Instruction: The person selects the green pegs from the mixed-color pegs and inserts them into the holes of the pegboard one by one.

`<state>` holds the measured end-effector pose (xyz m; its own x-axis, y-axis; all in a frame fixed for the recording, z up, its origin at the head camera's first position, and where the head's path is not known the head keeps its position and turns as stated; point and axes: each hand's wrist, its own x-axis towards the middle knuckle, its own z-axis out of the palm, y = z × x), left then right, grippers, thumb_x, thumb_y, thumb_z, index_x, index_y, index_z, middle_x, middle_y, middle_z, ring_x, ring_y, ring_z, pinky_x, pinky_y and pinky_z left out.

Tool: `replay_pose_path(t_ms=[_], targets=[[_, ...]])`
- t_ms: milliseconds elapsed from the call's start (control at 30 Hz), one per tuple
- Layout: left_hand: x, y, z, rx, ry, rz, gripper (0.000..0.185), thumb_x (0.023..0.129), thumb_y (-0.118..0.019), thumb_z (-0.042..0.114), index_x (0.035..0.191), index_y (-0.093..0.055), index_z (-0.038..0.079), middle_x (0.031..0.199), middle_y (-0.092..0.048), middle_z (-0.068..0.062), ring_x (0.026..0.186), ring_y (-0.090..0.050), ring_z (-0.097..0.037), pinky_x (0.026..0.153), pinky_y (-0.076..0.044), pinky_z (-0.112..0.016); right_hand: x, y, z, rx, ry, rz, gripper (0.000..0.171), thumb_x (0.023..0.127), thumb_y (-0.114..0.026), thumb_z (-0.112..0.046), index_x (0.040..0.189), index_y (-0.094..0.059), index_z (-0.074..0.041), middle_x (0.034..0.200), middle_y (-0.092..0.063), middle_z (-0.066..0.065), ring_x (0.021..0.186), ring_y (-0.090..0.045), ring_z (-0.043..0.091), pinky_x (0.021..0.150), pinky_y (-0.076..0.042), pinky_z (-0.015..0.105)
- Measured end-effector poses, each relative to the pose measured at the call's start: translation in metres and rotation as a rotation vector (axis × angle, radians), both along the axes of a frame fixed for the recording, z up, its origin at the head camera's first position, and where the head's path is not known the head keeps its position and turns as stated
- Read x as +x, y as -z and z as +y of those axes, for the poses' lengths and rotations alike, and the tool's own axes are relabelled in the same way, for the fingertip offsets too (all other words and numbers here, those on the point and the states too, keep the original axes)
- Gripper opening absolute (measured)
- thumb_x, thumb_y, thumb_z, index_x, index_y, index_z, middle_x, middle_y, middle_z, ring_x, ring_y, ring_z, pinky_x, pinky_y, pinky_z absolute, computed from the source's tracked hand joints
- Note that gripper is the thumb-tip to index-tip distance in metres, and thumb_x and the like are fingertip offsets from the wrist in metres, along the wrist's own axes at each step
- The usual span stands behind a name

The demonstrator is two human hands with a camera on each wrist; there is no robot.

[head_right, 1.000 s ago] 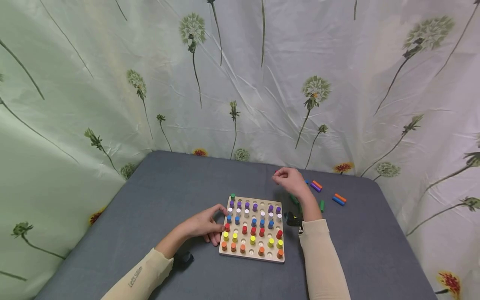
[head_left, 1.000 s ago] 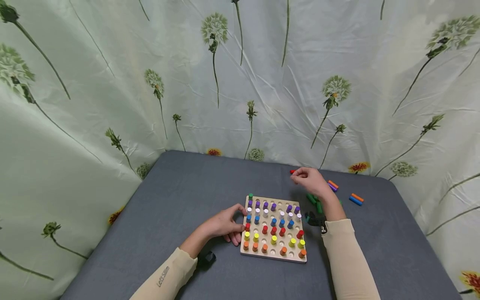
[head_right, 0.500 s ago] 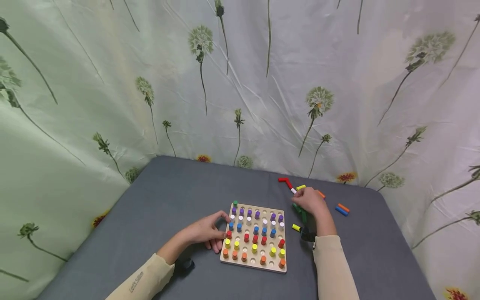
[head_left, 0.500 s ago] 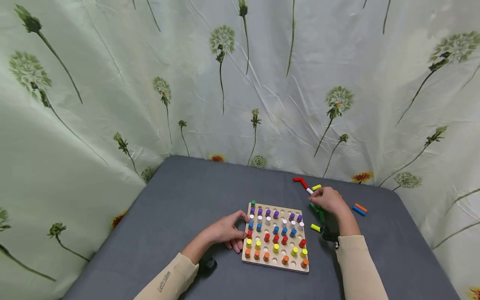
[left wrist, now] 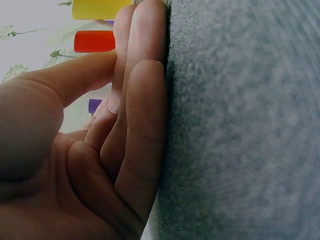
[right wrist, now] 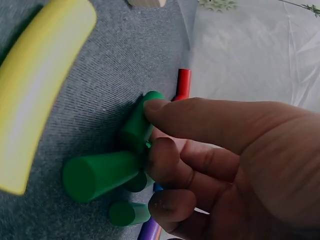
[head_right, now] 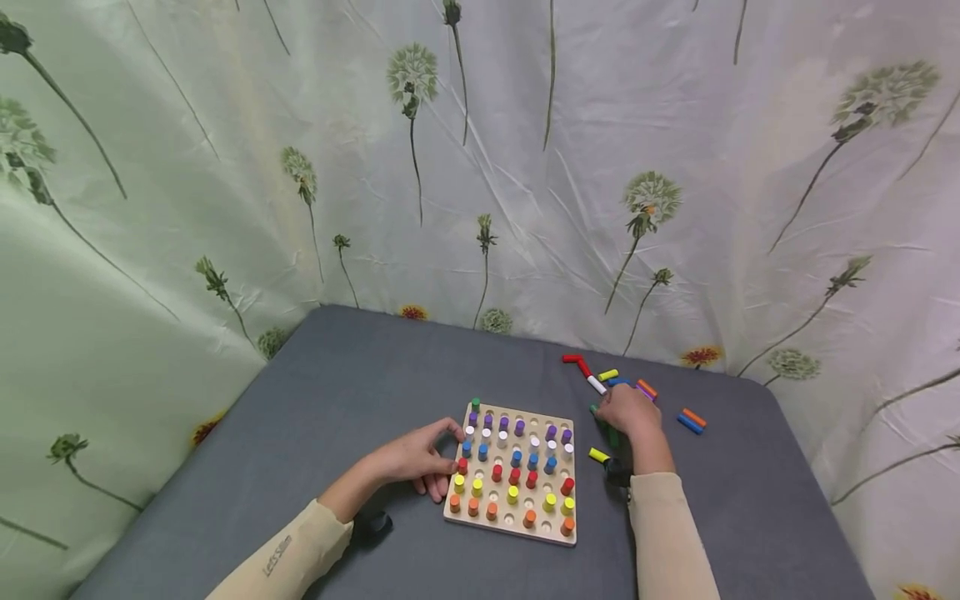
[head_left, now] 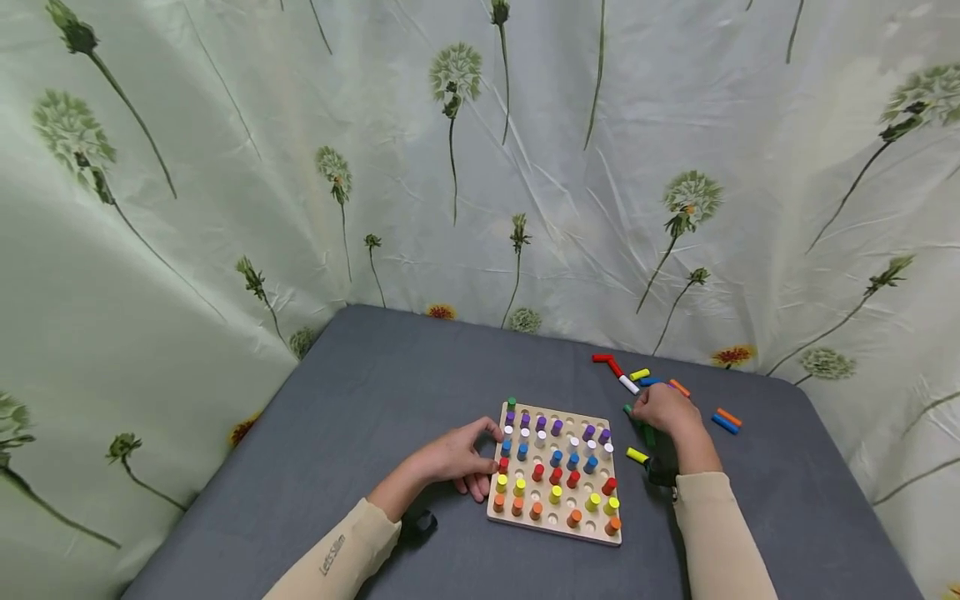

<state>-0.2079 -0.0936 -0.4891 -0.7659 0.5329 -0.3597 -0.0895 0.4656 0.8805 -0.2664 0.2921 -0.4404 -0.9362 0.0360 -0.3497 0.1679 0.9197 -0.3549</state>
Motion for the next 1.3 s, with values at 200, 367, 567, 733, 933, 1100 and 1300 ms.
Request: replay_pose_path(t_ms=[200, 367, 567, 733, 933, 1100, 1300], targets=[[-0.001, 0.0, 0.001, -0.006, 0.001, 0.005, 0.031, 0.101, -0.07, 0.014, 0.126, -0.052, 0.022, 0.067, -0.076, -0.009, 0.052, -0.07, -0.013, 0.046, -0.048, -0.025, -0.003, 0.005, -0.001, 0.007, -0.007, 0.021, 0.012, 0.097, -0.07, -0.019, 0.097, -0.072, -0.007, 0.086, -0.065, 0.005, 0.078, -0.058, 0.02, 0.07, -0.044, 0.038], [0.0, 0.001, 0.001, -0.011, -0.003, -0.002, 0.031, 0.101, -0.071, 0.015, 0.125, -0.052, 0.022, 0.068, -0.076, -0.009, 0.053, -0.071, -0.013, 0.046, -0.048, -0.025, -0.003, 0.01, -0.003, 0.018, -0.017, 0.029, 0.014, 0.097, -0.072, -0.019, 0.105, -0.074, -0.007, 0.097, -0.07, 0.008, 0.084, -0.06, 0.022, 0.077, -0.047, 0.046], [0.002, 0.002, 0.001, -0.024, -0.006, -0.013, 0.033, 0.101, -0.072, 0.017, 0.126, -0.052, 0.024, 0.068, -0.076, -0.008, 0.053, -0.071, -0.014, 0.046, -0.048, -0.025, 0.0, 0.009, -0.008, 0.047, -0.032, 0.033, 0.015, 0.095, -0.072, -0.018, 0.108, -0.072, -0.009, 0.103, -0.07, 0.011, 0.087, -0.06, 0.026, 0.077, -0.048, 0.048], [0.0, 0.002, 0.0, -0.015, -0.003, -0.007, 0.032, 0.102, -0.071, 0.016, 0.126, -0.052, 0.023, 0.068, -0.076, -0.008, 0.053, -0.071, -0.013, 0.046, -0.048, -0.025, -0.001, 0.004, -0.012, 0.008, -0.047, 0.107, 0.021, 0.094, -0.071, -0.019, 0.111, -0.07, -0.007, 0.098, -0.068, 0.012, 0.08, -0.058, 0.023, 0.069, -0.045, 0.039], [0.0, 0.003, 0.0, -0.009, 0.003, -0.001, 0.031, 0.102, -0.07, 0.016, 0.127, -0.052, 0.022, 0.068, -0.076, -0.008, 0.054, -0.071, -0.013, 0.046, -0.048, -0.025, -0.004, -0.003, -0.02, -0.207, -0.094, 0.213, 0.024, 0.092, -0.069, -0.015, 0.112, -0.068, -0.003, 0.091, -0.068, 0.011, 0.073, -0.056, 0.02, 0.064, -0.043, 0.032], [-0.003, 0.003, 0.0, -0.003, 0.014, 0.007, 0.031, 0.103, -0.07, 0.016, 0.127, -0.052, 0.021, 0.067, -0.075, -0.007, 0.053, -0.071, -0.013, 0.046, -0.048, -0.025, -0.006, -0.012, -0.029, -0.314, -0.098, 0.239, 0.026, 0.096, -0.07, -0.017, 0.117, -0.066, -0.002, 0.098, -0.071, 0.012, 0.083, -0.06, 0.021, 0.07, -0.046, 0.032], [-0.004, 0.001, 0.0, -0.004, 0.025, 0.007, 0.03, 0.104, -0.068, 0.016, 0.129, -0.051, 0.021, 0.067, -0.075, -0.006, 0.053, -0.07, -0.012, 0.047, -0.049, -0.025, -0.009, -0.023, -0.049, -0.408, -0.151, 0.254, 0.027, 0.099, -0.068, -0.016, 0.121, -0.066, -0.001, 0.101, -0.073, 0.013, 0.094, -0.067, 0.027, 0.081, -0.05, 0.037]])
